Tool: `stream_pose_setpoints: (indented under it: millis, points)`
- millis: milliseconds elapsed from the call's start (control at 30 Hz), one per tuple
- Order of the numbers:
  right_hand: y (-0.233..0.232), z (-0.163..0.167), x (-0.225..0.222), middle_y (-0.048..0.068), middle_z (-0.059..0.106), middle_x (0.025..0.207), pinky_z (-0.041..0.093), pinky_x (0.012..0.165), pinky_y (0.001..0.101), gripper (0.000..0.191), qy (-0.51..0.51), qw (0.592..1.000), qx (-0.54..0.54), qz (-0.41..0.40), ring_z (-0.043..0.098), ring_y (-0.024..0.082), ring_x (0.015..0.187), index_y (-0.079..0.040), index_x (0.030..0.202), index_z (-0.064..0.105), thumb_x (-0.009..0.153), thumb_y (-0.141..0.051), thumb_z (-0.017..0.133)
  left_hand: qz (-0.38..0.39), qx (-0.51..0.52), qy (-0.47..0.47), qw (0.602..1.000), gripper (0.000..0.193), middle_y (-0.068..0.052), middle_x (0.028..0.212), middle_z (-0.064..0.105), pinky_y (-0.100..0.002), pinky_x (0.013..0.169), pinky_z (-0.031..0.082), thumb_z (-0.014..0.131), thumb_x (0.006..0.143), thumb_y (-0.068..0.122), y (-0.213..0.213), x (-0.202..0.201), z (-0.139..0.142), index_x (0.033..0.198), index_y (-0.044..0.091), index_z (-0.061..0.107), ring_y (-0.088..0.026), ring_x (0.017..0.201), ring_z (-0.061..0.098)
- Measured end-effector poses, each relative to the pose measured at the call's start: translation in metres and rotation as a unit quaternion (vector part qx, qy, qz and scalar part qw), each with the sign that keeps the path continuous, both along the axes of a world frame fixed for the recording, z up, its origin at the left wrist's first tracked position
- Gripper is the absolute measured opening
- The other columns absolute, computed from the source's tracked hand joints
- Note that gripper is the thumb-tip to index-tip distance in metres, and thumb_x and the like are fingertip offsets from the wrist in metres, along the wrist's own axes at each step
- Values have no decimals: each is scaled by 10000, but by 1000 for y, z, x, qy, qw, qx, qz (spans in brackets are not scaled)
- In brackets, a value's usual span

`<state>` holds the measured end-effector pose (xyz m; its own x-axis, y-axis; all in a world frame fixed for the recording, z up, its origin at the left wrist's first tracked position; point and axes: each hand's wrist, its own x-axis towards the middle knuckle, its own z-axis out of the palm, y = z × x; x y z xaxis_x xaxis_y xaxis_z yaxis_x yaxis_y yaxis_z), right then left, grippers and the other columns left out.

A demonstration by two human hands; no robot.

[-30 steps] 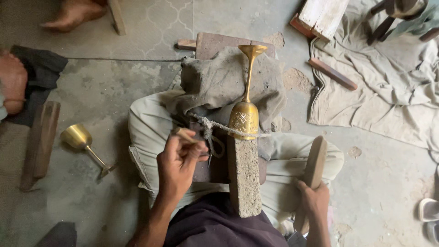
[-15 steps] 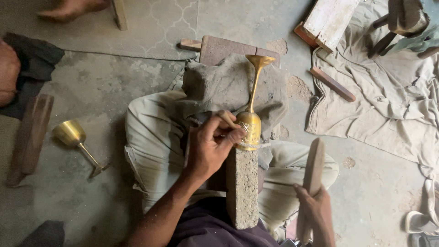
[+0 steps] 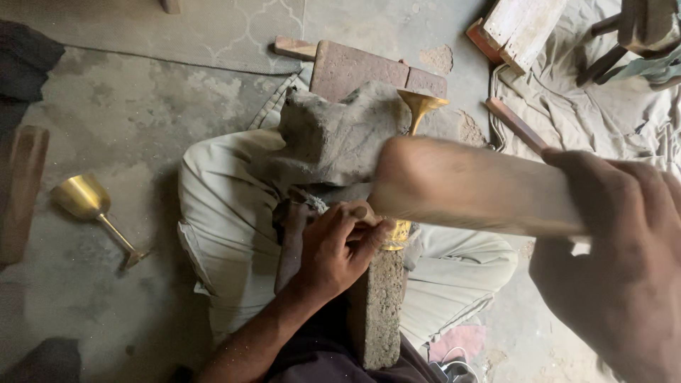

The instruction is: The person sits on the floor holding a brass goblet against a brick support and repeatedly strikes a punch held against the cup with a wooden mallet, repositioning the goblet between strikes to shape its surface.

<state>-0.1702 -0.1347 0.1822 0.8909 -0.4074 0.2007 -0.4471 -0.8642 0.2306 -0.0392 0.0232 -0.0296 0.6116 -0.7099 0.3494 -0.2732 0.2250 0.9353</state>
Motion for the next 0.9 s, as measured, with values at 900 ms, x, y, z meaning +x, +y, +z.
stream_pose_setpoints:
  millis: [900]
  points:
    - [-62,-52,-105,206,705,990,560,675,337,214,30,964,189,-185,709,276,796,31,1225,660,1026,-40,626,-139,33,-119,982,414,-60,1046,705,-314,692,630,760,986,201,-6,30,27,1356,182,574,-189,838,728]
